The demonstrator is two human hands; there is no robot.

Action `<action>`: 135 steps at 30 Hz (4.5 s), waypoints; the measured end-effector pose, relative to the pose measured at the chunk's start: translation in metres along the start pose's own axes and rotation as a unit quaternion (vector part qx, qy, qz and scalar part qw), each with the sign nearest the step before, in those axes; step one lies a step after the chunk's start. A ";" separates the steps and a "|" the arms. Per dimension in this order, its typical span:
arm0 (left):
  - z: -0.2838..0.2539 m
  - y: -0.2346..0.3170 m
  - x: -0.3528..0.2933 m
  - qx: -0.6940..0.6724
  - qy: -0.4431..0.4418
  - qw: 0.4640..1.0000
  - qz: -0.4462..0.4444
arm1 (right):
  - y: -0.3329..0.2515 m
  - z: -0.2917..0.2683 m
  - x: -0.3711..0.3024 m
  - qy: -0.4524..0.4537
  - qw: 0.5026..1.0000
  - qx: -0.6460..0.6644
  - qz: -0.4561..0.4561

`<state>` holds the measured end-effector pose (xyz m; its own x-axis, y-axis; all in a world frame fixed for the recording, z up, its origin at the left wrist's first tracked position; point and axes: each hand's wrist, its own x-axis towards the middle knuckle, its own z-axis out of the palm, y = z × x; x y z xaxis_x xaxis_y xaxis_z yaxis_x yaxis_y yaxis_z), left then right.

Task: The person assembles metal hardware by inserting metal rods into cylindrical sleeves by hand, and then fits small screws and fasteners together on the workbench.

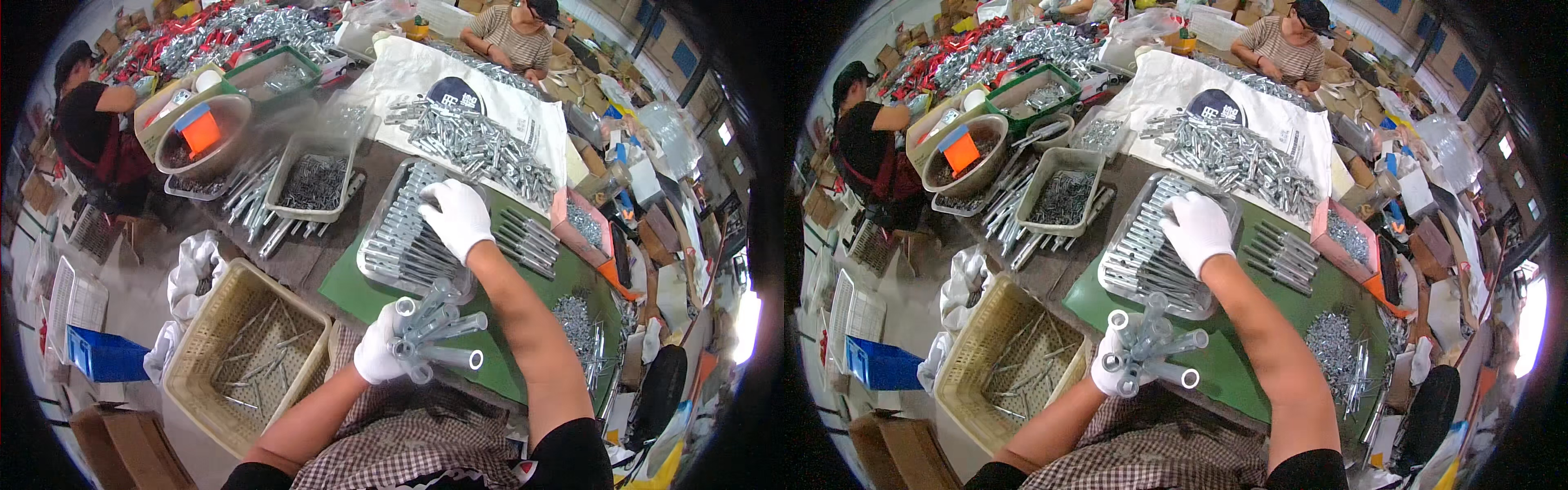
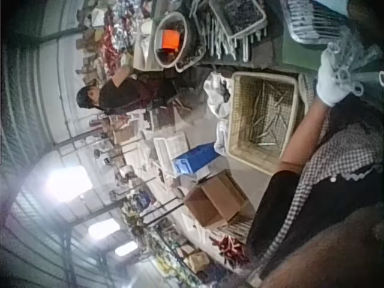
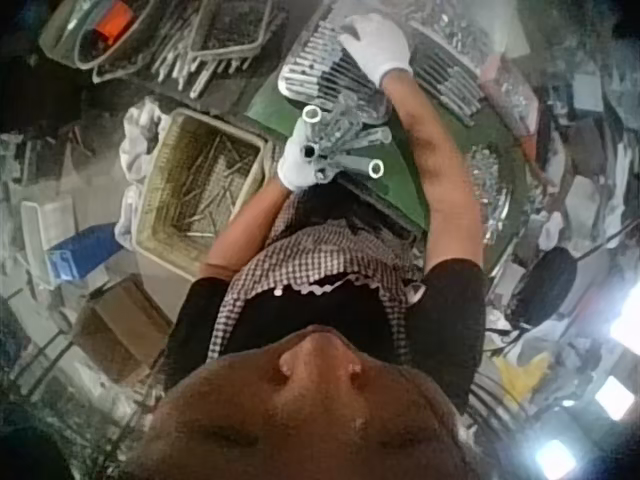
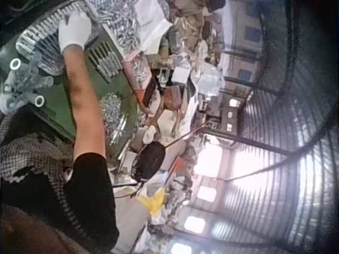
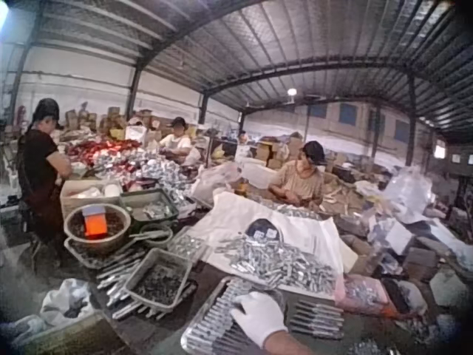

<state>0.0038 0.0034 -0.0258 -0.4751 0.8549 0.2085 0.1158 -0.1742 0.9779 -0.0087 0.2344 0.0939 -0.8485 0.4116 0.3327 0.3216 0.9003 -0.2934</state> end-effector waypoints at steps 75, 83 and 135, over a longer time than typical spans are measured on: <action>0.002 0.038 0.007 0.081 0.087 0.992 0.034 | -0.050 -0.101 -0.041 0.092 0.873 0.476 0.059; 0.004 0.039 0.010 0.077 0.068 0.992 0.070 | -0.105 -0.148 -0.114 0.091 0.887 0.451 -0.047; 0.004 0.040 0.011 0.114 0.057 0.989 0.081 | -0.002 0.009 0.016 -0.015 0.990 -0.071 0.122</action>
<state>0.0067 0.0073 0.0151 -0.5277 0.7620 0.3754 0.3863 -0.1783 0.9050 -0.0266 0.2381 0.0917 -0.7492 0.6174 0.2398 0.5733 0.7858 -0.2321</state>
